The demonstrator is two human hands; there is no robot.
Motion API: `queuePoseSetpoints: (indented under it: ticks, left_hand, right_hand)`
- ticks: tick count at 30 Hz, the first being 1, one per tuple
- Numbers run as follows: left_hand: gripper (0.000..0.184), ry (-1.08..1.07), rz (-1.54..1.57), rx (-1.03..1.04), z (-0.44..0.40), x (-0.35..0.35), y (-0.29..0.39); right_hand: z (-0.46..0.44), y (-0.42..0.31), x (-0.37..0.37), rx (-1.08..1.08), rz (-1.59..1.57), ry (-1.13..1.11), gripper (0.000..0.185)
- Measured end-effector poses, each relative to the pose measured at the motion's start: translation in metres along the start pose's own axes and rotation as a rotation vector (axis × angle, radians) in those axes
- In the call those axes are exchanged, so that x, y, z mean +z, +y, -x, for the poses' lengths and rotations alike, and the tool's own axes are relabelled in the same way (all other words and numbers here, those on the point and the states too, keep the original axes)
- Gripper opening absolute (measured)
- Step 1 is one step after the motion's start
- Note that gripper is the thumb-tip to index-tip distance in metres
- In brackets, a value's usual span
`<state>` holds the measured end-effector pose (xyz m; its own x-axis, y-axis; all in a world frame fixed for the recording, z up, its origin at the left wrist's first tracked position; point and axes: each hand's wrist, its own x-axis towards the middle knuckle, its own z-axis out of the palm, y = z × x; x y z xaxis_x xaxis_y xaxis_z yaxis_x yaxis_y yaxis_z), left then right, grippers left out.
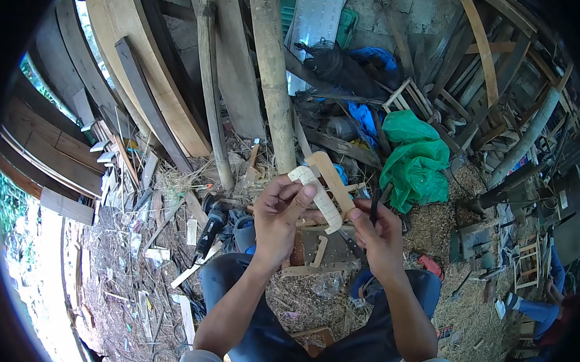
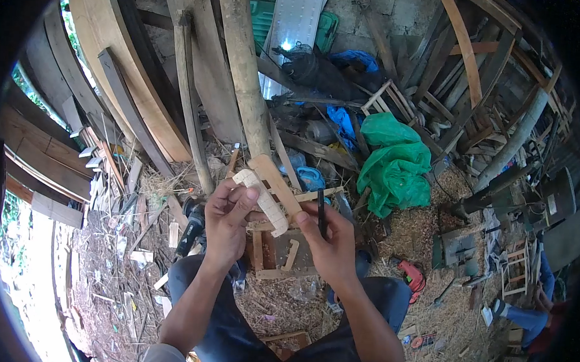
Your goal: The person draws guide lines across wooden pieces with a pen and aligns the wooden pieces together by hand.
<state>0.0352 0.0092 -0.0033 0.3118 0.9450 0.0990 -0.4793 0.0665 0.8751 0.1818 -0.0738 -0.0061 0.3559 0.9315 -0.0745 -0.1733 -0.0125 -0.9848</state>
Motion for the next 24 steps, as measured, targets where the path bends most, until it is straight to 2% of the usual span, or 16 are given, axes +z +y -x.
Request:
queuePoseSetpoints:
  ticks: [10,13,20,22,24]
  left_hand:
    - [0.022,-0.032,0.025,0.012,0.0006,-0.0016,-0.0017]
    - [0.022,-0.054,-0.006,0.012,0.0015,-0.0016,-0.0034]
    - [0.022,-0.095,-0.057,-0.036,0.0022,-0.0019,-0.0047]
    - [0.022,-0.097,-0.055,-0.044,0.0027,-0.0012,-0.0052]
    - [0.022,-0.099,-0.043,-0.048,0.0039,0.0001,-0.0055]
  right_hand:
    - [0.0014,-0.0021,0.0008,-0.014,0.043,-0.092,0.027]
    - [-0.0004,0.0012,0.0038,-0.102,0.105,-0.074,0.027]
    - [0.0002,-0.0041,0.0025,-0.052,0.12,-0.076,0.028]
    - [-0.0015,-0.0001,-0.0024,-0.051,0.219,-0.082,0.029]
    - [-0.0029,-0.0047,-0.0017,-0.072,0.137,-0.028,0.029]
